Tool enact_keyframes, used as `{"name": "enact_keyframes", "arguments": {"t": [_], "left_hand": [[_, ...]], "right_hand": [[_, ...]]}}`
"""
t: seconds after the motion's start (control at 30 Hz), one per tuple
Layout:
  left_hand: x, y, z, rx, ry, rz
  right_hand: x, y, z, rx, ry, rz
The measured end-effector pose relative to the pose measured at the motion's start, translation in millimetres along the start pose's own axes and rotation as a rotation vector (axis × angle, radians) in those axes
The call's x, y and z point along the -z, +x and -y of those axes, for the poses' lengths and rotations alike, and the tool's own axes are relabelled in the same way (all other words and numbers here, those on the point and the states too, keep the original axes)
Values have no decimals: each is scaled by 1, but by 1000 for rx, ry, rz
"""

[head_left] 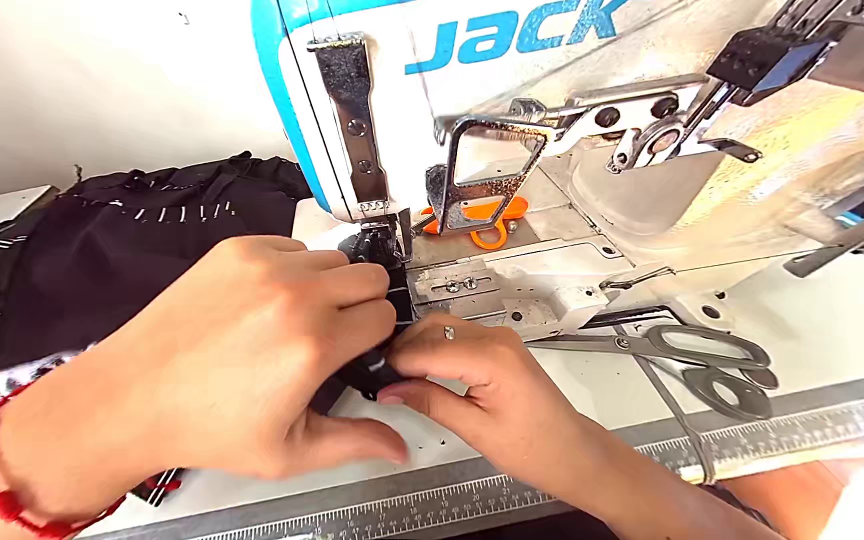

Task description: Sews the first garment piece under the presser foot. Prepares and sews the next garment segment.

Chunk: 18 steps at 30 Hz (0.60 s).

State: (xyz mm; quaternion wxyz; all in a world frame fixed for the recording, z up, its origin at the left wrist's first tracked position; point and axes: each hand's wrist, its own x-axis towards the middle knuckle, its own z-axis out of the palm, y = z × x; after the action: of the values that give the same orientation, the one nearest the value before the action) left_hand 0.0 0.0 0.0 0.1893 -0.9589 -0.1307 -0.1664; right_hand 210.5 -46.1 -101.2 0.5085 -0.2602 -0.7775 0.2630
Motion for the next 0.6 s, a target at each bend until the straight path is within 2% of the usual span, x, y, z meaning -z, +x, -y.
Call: {"name": "enact_keyframes", "arguments": {"t": [0.13, 0.27, 0.33, 0.47, 0.6], "left_hand": [[-28, -30, -6, 199, 104, 178], [4, -30, 1, 140, 252, 189], [9, -26, 4, 180, 276, 210], [1, -23, -12, 170, 147, 175], [6, -18, -12, 96, 70, 57]], "right_hand": [[-2, -6, -1, 39, 0, -6], [-6, -4, -1, 30, -12, -49], [-7, -2, 1, 21, -36, -77], [-8, -11, 2, 59, -74, -61], [-10, -13, -4, 49, -39, -72]]}}
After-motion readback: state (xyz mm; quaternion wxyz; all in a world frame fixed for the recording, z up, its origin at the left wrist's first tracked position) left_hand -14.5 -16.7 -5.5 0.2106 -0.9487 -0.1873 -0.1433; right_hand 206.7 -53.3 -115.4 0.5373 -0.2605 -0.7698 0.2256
